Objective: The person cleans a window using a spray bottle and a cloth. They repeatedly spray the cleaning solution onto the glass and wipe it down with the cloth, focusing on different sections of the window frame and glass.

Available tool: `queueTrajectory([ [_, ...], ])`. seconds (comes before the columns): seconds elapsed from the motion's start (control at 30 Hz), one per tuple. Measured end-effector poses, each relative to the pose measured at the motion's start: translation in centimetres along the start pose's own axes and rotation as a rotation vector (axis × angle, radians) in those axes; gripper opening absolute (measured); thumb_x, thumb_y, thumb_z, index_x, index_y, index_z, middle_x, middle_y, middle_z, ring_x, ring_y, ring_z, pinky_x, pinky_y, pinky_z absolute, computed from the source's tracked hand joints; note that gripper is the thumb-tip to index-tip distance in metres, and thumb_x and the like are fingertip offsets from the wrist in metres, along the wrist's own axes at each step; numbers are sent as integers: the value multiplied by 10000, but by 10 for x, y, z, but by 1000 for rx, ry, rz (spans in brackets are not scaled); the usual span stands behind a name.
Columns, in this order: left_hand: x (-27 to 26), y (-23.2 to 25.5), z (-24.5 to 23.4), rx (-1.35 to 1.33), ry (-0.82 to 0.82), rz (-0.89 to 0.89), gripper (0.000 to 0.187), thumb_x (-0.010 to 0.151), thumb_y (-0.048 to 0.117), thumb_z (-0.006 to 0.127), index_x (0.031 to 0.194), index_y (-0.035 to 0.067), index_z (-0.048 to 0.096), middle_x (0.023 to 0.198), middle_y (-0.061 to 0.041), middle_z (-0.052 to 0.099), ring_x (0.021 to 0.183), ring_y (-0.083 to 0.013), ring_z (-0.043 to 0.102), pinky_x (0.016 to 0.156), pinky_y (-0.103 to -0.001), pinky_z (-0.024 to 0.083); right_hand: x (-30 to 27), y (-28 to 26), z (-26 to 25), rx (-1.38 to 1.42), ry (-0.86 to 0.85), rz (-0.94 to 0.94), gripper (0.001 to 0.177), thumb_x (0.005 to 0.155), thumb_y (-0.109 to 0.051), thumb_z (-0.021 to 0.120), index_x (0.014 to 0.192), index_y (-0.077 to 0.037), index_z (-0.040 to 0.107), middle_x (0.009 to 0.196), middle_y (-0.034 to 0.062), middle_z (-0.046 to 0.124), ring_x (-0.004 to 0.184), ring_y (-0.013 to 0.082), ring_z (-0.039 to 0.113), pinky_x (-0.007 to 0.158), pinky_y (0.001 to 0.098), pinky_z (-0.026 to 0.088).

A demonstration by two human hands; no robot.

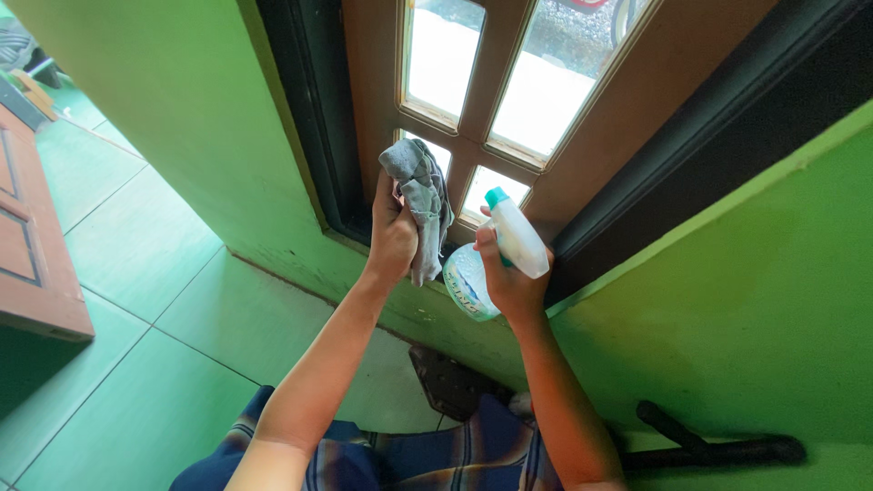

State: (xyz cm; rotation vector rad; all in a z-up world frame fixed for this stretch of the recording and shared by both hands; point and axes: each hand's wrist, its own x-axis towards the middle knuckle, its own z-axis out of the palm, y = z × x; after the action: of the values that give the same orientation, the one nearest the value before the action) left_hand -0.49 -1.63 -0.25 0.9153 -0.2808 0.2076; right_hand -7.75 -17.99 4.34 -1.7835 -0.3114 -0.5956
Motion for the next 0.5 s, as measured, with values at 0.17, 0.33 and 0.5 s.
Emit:
queueTrajectory([
  [0.17, -19, 3, -1, 48, -23, 84, 317, 1129, 22, 482, 1445, 41, 459, 1166, -41, 585, 1032, -108, 571, 942, -258, 522, -9, 2, 5, 60, 50, -12, 410, 1018, -286, 711, 1262, 43, 690, 918, 46, 737, 793, 85, 695, 723, 255, 560],
  [0.33, -31, 5, 2, 301, -50, 184, 233, 1124, 14, 468, 1356, 25, 464, 1118, -73, 572, 998, -145, 574, 908, -291, 524, -6, 2, 11, -20, 75, -133, 413, 1013, -307, 714, 1242, 36, 696, 924, 49, 750, 765, 97, 688, 704, 259, 546],
  [0.5, -40, -2, 11, 599, 121, 296, 334, 1054, -8, 466, 1378, -15, 385, 1238, -160, 544, 1101, -244, 571, 995, -391, 462, 14, 6, 17, -56, -14, -226, 356, 1027, -340, 722, 1019, 16, 711, 839, 57, 693, 769, 139, 698, 703, 274, 530],
])
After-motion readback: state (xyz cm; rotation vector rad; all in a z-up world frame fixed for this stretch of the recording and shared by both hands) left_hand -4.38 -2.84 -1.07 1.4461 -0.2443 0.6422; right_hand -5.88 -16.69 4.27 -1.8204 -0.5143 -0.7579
